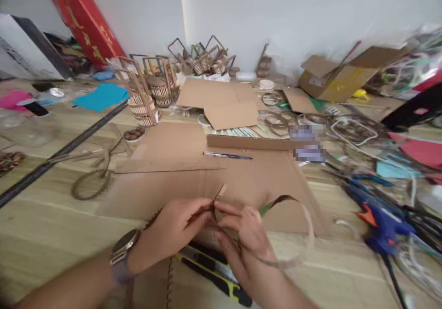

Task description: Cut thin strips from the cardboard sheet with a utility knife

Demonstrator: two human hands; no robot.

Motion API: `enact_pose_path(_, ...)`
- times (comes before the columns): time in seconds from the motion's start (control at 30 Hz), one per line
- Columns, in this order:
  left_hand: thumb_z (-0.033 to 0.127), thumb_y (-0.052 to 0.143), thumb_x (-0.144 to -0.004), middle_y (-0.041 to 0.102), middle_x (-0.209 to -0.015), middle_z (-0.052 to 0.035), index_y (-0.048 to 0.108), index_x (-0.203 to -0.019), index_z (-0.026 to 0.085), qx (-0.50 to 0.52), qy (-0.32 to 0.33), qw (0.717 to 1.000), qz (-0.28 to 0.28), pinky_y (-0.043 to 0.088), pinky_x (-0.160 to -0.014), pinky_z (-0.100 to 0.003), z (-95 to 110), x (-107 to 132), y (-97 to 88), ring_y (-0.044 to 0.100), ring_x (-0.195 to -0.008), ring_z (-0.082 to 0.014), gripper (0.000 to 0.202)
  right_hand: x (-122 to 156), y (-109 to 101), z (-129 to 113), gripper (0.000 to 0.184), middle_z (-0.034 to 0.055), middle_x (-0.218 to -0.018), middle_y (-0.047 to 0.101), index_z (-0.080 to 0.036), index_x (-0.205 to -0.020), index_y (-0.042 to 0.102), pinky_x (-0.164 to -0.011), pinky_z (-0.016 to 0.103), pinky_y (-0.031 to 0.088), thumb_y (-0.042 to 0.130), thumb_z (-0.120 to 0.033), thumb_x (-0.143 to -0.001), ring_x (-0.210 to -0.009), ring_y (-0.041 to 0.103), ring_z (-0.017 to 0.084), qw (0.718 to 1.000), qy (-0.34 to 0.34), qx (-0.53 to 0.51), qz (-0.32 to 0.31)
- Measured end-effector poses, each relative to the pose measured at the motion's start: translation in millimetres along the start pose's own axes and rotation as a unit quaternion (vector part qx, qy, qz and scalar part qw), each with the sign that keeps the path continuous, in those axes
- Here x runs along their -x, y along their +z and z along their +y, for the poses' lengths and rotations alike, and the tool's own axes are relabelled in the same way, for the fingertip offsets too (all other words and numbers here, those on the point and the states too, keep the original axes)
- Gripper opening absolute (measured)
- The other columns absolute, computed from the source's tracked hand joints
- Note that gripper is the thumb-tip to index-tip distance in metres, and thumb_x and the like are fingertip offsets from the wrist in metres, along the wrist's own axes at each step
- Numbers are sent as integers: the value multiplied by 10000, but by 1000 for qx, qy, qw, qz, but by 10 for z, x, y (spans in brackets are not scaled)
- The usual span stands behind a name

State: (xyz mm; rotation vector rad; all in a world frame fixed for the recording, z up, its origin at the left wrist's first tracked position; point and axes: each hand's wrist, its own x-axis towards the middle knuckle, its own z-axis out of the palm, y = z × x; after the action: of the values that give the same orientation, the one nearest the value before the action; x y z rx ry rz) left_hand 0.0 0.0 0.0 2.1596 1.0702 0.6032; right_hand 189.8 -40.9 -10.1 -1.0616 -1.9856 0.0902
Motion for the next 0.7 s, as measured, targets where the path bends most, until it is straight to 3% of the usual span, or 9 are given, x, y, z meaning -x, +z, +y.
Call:
enact_pose_path(0.23,217,495,-948,711,-815,-16,660,-984,181,-11,14,1000,16,420,-627,-231,14,-9,-5,659,-719,-160,172,17,-30,19,190,75,-1097,724,-241,-1002,527,-876,355,464,501,-84,-900,-1009,671,196,999,7,-25,-26)
enact_pose_path(0.47,208,479,-952,721,-853,-21,662,-994,190,-8,34,999,31,434,-664,-240,-3,-5,5,669,-763,-169,188,-9,-55,23,162,86,-1065,733,-243,-955,496,-822,367,454,479,-90,-906,-870,670,194,999,14,-17,-29)
enact_pose_path(0.7,196,463,-948,716,-821,-27,664,-991,185,-12,50,998,41,431,-647,-241,-36,-3,20,662,-737,-169,206,31,-73,32,145,90,-1068,726,-249,-971,481,-827,367,450,480,-113,-920,-912,623,205,999,21,-18,-39)
